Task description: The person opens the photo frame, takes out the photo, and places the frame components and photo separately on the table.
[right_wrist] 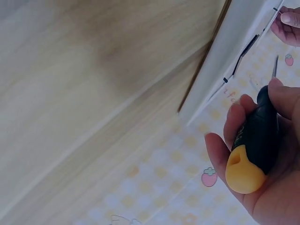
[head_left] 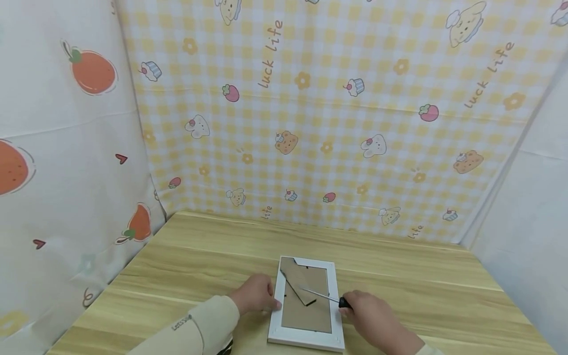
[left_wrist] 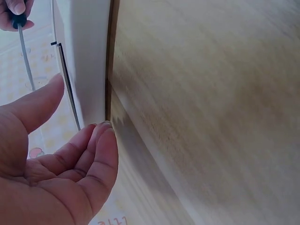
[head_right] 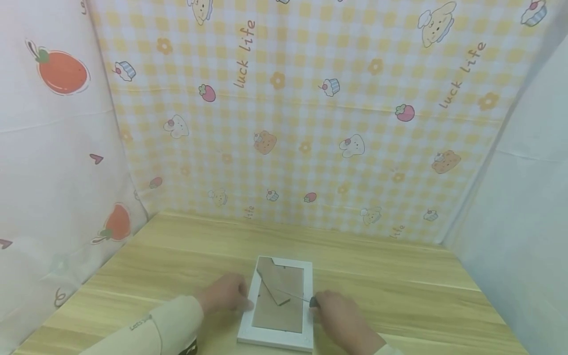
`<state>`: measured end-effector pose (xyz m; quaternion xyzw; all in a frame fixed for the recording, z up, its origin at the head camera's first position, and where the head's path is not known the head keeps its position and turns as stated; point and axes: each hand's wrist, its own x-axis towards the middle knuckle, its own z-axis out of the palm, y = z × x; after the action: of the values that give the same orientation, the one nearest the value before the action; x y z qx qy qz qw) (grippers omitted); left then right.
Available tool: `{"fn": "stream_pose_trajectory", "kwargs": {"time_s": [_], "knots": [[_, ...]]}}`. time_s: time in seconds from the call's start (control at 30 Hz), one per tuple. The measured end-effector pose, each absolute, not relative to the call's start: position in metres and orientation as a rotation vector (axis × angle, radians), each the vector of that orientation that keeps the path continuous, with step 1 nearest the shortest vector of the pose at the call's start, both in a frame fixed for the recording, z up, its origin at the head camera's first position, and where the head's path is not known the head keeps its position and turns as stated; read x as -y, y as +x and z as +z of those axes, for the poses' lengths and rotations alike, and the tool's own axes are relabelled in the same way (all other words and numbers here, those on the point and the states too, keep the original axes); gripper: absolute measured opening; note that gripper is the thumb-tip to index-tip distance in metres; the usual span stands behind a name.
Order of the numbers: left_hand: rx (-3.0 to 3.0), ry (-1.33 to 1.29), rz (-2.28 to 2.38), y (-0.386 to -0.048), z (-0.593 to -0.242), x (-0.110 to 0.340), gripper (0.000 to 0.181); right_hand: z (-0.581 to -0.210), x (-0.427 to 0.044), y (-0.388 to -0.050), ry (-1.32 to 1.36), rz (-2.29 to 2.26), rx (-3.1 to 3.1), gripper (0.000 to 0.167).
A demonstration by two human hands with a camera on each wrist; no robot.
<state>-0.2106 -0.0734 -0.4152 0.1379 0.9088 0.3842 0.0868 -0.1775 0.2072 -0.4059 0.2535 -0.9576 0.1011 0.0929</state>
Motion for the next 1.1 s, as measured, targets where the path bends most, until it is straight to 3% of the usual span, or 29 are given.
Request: {"fn": "stream_pose_trajectory", "kwargs": {"time_s": [0.53, 1.1], "knots": [[-2.7, 0.449, 1.132, -0.208, -0.414, 0.071, 0.031, -0.407, -0.204, -0.185, 0.909, 0.151, 2.833, 0.026], [-2.686, 0.422, 1.097, -0.216, -0.419, 0.07, 0.03, -0.399, -0.192, -0.199, 0.991, 0.033, 2.842, 0.022]]}}
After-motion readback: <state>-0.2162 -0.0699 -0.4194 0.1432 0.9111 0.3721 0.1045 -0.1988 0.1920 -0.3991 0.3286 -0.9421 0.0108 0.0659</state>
